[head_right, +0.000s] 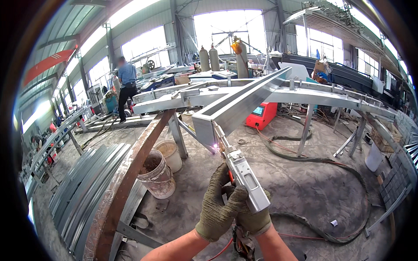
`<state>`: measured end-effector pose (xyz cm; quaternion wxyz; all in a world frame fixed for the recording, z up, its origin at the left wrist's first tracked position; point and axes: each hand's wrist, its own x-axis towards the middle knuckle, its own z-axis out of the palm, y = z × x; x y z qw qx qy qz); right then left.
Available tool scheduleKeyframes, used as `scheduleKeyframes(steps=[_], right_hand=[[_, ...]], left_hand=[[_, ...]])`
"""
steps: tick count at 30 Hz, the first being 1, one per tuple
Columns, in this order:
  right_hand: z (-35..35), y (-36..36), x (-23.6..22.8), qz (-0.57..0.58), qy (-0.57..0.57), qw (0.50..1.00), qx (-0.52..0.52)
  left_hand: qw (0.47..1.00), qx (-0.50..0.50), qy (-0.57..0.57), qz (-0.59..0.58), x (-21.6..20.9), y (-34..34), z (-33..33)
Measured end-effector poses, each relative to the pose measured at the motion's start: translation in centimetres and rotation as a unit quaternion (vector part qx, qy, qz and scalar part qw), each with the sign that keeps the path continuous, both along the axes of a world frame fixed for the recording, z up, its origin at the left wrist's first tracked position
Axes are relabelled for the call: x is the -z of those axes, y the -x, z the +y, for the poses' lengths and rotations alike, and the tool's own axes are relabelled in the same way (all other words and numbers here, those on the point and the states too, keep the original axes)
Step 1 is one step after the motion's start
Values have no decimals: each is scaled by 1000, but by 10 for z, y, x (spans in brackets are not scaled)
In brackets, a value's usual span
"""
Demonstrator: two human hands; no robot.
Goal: The person welds seams on rectangular aluminum frames using a handheld welding torch. They reposition the frames on a workbench and continue welding different joints, then move to a floor-level frame to weld its corners.
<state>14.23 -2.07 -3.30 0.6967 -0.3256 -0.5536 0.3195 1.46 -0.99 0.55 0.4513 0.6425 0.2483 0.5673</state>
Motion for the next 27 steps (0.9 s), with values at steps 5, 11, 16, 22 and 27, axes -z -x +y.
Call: scheduleKeyframes(steps=[5,11,16,22,27], right_hand=[[-1,4,-2,41,28,999,-17],[5,-2,13,-17,9,1000,-8],[4,0,9,-10,-11,1000,-17],[5,1,10,-12,2,1000,-7],[3,0,10,-42,6,999,25]], left_hand=[[1000,-9,-30,1,3,1,4],[1000,9,-5,-5,1,2,2],[1000,10,-2,2,4,3,3],[1000,-1,-6,10,4,4,2],[999,-14,-21,21,3,5,2]])
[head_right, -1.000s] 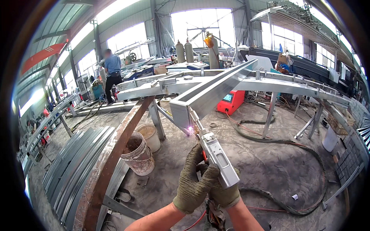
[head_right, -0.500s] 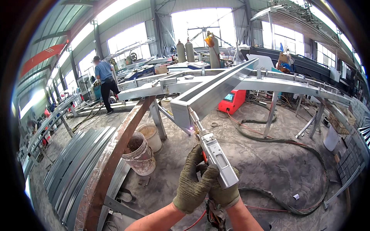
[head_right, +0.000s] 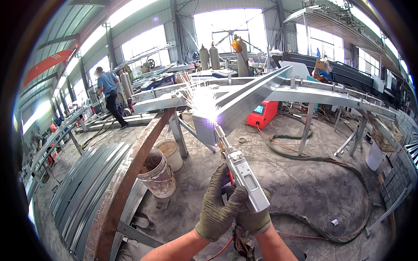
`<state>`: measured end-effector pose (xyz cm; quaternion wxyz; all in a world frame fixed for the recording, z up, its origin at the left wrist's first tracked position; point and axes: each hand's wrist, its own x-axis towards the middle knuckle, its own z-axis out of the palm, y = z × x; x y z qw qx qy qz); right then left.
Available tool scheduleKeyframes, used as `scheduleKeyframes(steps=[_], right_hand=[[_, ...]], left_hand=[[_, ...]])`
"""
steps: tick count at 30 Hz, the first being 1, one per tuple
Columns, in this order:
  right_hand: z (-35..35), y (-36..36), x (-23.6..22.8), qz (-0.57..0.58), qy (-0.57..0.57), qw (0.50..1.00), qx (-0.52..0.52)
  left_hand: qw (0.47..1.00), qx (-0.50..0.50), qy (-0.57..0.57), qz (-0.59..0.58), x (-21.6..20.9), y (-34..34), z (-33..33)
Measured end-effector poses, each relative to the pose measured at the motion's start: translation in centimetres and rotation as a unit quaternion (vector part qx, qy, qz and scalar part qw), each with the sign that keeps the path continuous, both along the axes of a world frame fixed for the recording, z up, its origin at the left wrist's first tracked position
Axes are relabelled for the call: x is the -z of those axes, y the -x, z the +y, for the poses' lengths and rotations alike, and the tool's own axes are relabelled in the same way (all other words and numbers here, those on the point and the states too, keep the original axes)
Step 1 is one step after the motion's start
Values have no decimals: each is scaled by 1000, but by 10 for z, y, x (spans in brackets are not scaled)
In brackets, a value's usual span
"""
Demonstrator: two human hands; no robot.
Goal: The person welds seams on rectangular aluminum frames using a handheld welding torch. They reposition the frames on a workbench and continue welding different joints, then move to a floor-level frame to weld its corners.
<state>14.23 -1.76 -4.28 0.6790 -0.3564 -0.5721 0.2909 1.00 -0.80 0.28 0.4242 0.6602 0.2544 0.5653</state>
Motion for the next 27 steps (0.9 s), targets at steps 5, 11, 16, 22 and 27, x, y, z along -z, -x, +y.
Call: scheduleKeyframes(steps=[5,11,16,22,27], right_hand=[[-1,-4,3,-58,-6,998,33],[-1,-1,7,72,9,996,-57],[0,-5,6,-34,-41,998,-14],[-5,-1,4,25,21,998,-47],[-2,-2,6,-37,31,999,11]], left_hand=[[1000,10,-14,7,0,2,-1],[999,28,27,-17,-7,1,-9],[1000,20,6,-3,-2,2,-4],[1000,5,1,13,7,2,0],[1000,12,-1,1,3,1,-1]])
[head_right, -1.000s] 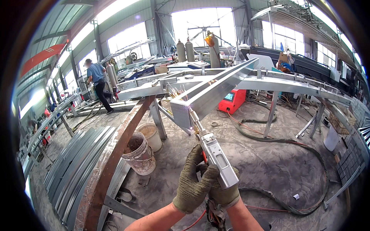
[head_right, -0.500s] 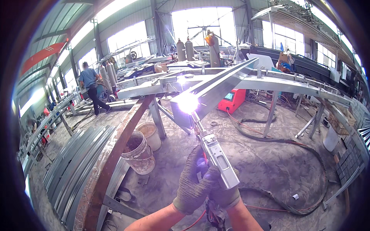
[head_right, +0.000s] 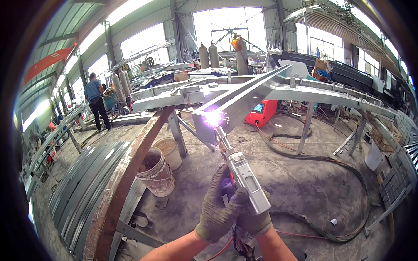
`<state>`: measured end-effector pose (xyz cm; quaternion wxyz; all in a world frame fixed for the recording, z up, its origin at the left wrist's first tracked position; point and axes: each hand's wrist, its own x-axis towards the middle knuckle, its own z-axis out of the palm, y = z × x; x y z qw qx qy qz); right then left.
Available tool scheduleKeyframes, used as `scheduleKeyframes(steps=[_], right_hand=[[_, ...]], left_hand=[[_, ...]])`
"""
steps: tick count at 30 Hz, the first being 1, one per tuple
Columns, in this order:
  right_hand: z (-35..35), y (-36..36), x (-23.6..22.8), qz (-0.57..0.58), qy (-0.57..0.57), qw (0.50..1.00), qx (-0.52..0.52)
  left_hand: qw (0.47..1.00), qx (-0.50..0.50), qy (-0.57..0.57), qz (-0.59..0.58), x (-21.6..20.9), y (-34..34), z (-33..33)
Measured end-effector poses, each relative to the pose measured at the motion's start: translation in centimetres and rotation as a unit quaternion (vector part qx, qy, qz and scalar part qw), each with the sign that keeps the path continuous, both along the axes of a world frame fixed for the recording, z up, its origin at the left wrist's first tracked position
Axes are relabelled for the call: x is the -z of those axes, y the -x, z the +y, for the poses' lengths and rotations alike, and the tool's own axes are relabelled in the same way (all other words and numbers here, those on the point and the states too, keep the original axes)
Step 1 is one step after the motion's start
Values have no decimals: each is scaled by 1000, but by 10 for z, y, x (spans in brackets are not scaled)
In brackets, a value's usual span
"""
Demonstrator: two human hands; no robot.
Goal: The person welds seams on rectangular aluminum frames using a handheld welding torch. They reposition the frames on a workbench and continue welding different joints, then move to a floor-level frame to weld its corners.
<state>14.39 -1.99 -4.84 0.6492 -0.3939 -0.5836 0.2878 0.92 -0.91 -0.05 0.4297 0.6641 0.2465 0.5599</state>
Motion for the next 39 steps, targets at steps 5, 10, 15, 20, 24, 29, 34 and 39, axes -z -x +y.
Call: scheduleKeyframes(steps=[5,10,15,20,24,29,34,39], right_hand=[[2,0,-5,-7,-13,1000,6],[-2,8,-11,14,-34,999,18],[-2,6,-9,29,-18,999,11],[2,5,-9,-31,-79,995,44],[2,3,-5,1,-49,999,16],[0,7,-8,69,-41,997,-14],[3,2,0,69,-32,997,-29],[3,2,0,20,-44,999,1]], left_hand=[[1000,2,5,-16,2,-1,1],[1000,-4,-8,-4,4,1,1],[1000,-6,0,-2,2,1,2],[1000,13,10,-19,3,0,4],[1000,5,1,-9,3,0,5],[1000,12,14,-14,5,0,4],[1000,4,-6,-6,3,1,3],[1000,10,18,-11,6,0,2]])
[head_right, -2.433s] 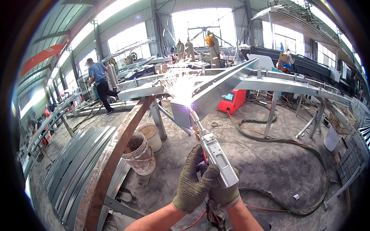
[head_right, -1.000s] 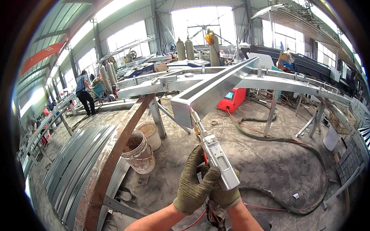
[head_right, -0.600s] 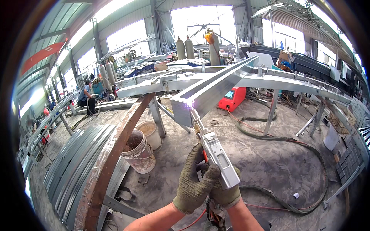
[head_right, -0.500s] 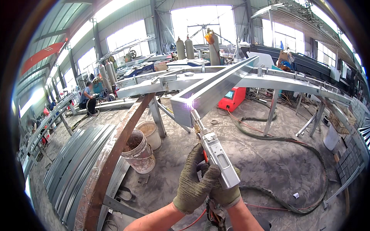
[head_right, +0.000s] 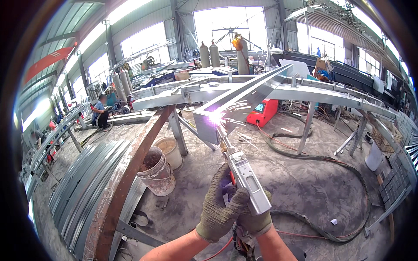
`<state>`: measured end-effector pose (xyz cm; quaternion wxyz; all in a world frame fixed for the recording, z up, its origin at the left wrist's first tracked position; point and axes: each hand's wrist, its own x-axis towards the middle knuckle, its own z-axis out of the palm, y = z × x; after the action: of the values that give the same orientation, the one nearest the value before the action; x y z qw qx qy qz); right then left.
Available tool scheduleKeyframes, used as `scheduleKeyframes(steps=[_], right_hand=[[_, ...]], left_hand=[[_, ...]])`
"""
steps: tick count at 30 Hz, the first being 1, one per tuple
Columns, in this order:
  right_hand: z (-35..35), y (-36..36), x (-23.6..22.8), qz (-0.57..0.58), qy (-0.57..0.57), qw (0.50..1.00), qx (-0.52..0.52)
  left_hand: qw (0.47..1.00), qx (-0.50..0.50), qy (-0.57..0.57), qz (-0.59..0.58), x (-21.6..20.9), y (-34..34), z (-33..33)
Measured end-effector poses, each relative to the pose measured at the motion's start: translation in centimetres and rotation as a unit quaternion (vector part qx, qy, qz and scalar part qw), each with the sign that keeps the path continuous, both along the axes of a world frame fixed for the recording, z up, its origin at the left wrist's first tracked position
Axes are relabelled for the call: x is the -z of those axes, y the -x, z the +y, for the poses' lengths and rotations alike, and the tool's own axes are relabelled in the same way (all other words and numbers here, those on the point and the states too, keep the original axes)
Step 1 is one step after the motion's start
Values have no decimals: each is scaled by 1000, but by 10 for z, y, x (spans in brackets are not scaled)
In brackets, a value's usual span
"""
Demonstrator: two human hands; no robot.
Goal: The person welds seams on rectangular aluminum frames using a handheld welding torch. They reposition the frames on a workbench and continue welding different joints, then move to a floor-level frame to weld its corners.
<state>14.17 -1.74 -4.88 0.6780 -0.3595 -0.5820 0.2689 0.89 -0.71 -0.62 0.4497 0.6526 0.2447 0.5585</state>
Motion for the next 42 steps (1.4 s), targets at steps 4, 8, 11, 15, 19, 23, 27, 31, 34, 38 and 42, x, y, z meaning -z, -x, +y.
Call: scheduleKeyframes(steps=[4,8,11,15,19,23,27,31,34,38,42], right_hand=[[-2,3,-3,23,4,1000,-10],[0,-3,3,-35,8,999,9],[0,-3,8,32,44,998,-29],[1,-3,10,33,17,999,-28],[-1,-6,8,16,25,999,-22],[2,-9,14,-25,18,1000,-2],[6,-11,25,-56,-23,998,4],[2,-11,28,0,22,999,-43],[4,-12,32,1,12,999,-44],[3,-7,10,-37,-6,998,-41],[3,-4,14,-99,-54,992,55]], left_hand=[[1000,3,-3,-5,-1,-1,-1],[1000,5,-3,-5,-2,0,-2],[1000,15,-6,-11,-2,-1,-1],[1000,10,-13,2,-6,0,-3],[1000,23,-11,-5,-7,0,-4],[1000,14,-5,7,-11,1,-7],[999,-8,-24,23,-15,1,-7],[1000,5,-21,7,-17,0,-8],[1000,21,-14,3,-19,1,-9],[999,20,26,-10,-13,1,-10],[999,0,-32,-21,-14,-1,-9]])
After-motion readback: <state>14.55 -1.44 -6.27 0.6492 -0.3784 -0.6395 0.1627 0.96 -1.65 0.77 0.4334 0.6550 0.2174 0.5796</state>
